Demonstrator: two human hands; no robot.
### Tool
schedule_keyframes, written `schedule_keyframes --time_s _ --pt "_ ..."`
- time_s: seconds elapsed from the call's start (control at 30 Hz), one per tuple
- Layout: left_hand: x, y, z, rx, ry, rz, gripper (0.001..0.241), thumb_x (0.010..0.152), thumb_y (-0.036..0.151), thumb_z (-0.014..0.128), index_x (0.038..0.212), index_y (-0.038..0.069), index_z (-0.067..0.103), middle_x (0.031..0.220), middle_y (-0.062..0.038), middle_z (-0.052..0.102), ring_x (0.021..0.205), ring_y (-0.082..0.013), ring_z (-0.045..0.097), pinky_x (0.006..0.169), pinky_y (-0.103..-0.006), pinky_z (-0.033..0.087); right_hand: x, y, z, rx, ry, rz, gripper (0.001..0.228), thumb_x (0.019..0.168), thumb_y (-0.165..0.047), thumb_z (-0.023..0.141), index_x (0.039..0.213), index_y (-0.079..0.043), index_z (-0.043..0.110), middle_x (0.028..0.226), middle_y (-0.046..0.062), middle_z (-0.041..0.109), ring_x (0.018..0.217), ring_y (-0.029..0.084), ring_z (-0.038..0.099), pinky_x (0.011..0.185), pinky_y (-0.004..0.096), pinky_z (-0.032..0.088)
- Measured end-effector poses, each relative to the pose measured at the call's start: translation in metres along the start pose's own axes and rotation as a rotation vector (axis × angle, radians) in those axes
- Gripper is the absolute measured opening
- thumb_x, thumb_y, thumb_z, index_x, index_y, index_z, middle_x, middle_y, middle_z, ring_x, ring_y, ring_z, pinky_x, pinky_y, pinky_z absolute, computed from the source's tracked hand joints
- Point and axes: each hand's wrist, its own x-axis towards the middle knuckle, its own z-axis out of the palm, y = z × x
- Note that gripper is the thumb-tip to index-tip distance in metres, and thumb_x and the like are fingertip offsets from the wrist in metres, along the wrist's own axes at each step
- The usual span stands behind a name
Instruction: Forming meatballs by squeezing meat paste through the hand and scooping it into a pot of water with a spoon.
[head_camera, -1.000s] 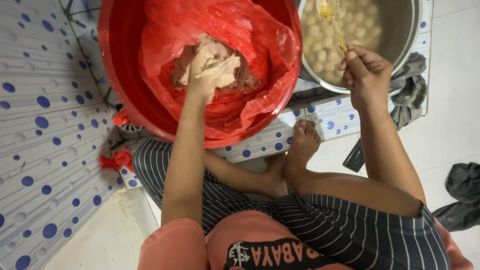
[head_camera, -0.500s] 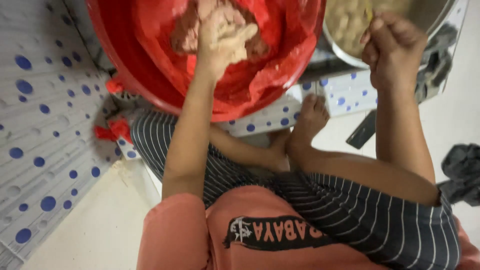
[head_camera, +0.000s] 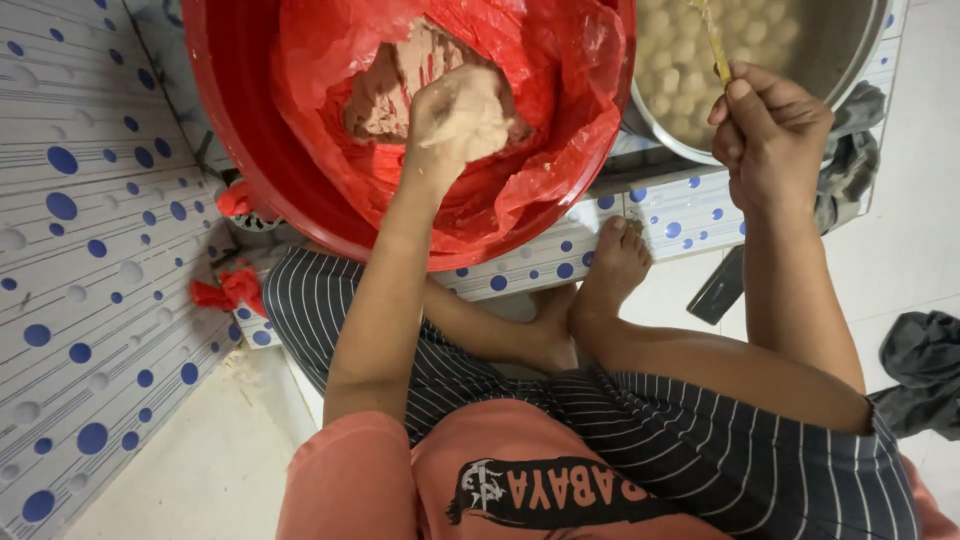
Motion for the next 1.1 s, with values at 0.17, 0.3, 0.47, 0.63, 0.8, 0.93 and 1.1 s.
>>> schedule_keyframes --time_s 0.17,0.3,0.47,0.63,0.8,0.93,1.1 --pt "-0.005 0.053 0.019 0.211 -0.064 -0.025 0.019 0.09 0.005 0.08 0.098 0.013 0.064 0.093 -0.001 0.068 0.084 -0.0117 0.069 0.084 -0.0234 0.065 -0.002 -0.002 0.003 0.01 -0.001 0.006 0.017 0.11 -0.009 0.064 0.124 -0.004 0.072 0.08 0.007 0.066 0.045 0.005 0.038 0.042 0.019 0.027" --pt "-0.003 0.037 0.017 0.225 0.017 0.063 0.033 0.074 -0.01 0.087 0.089 0.012 0.069 0.091 -0.003 0.074 0.085 -0.0151 0.072 0.081 -0.0254 0.063 -0.003 -0.005 0.007 0.002 0.002 0.008 0.018 0.11 -0.009 0.064 0.125 -0.005 0.073 0.08 0.006 0.066 0.046 0.005 0.038 0.042 0.018 0.028" --pt "-0.003 0.049 0.021 0.088 0.172 -0.372 0.033 0.074 -0.011 0.08 0.071 0.014 0.059 0.073 0.0 0.06 0.072 -0.0154 0.065 0.046 -0.0308 0.066 -0.004 -0.006 0.012 -0.021 -0.006 -0.008 0.016 0.111 -0.007 0.062 0.124 -0.004 0.072 0.081 0.008 0.065 0.046 0.007 0.037 0.043 0.02 0.029" --pt "-0.001 0.064 0.02 -0.072 0.043 -0.337 0.02 0.084 0.007 0.076 0.077 0.015 0.059 0.079 0.0 0.063 0.062 -0.0088 0.062 0.048 -0.0194 0.057 -0.006 -0.008 0.016 -0.017 -0.006 -0.007 0.015 0.11 -0.007 0.063 0.122 -0.004 0.072 0.081 0.007 0.066 0.046 0.006 0.038 0.043 0.02 0.028" --pt "-0.003 0.048 0.021 -0.252 0.119 -0.398 0.028 0.088 -0.02 0.069 0.103 0.003 0.066 0.098 -0.016 0.075 0.091 -0.0327 0.082 0.046 -0.0275 0.057 -0.006 -0.006 0.016 0.002 -0.022 -0.003 0.017 0.109 -0.008 0.064 0.123 -0.004 0.072 0.081 0.008 0.066 0.047 0.006 0.037 0.043 0.019 0.027" --pt "-0.006 0.047 0.02 0.156 0.088 -0.142 0.024 0.079 0.0 0.087 0.09 0.011 0.069 0.089 -0.007 0.074 0.08 -0.0157 0.075 0.068 -0.0247 0.068 -0.007 -0.007 0.017 -0.007 -0.033 -0.016 0.018 0.11 -0.007 0.062 0.125 -0.003 0.071 0.081 0.008 0.065 0.047 0.006 0.036 0.045 0.02 0.027" --pt "-0.006 0.067 0.023 0.087 0.119 -0.308 0.024 0.08 0.001 0.086 0.074 0.009 0.065 0.074 -0.005 0.071 0.073 -0.014 0.076 0.056 -0.0252 0.07 -0.012 -0.012 0.021 -0.027 -0.043 -0.034 0.018 0.111 -0.005 0.061 0.126 -0.004 0.071 0.082 0.009 0.066 0.046 0.006 0.038 0.044 0.02 0.028"
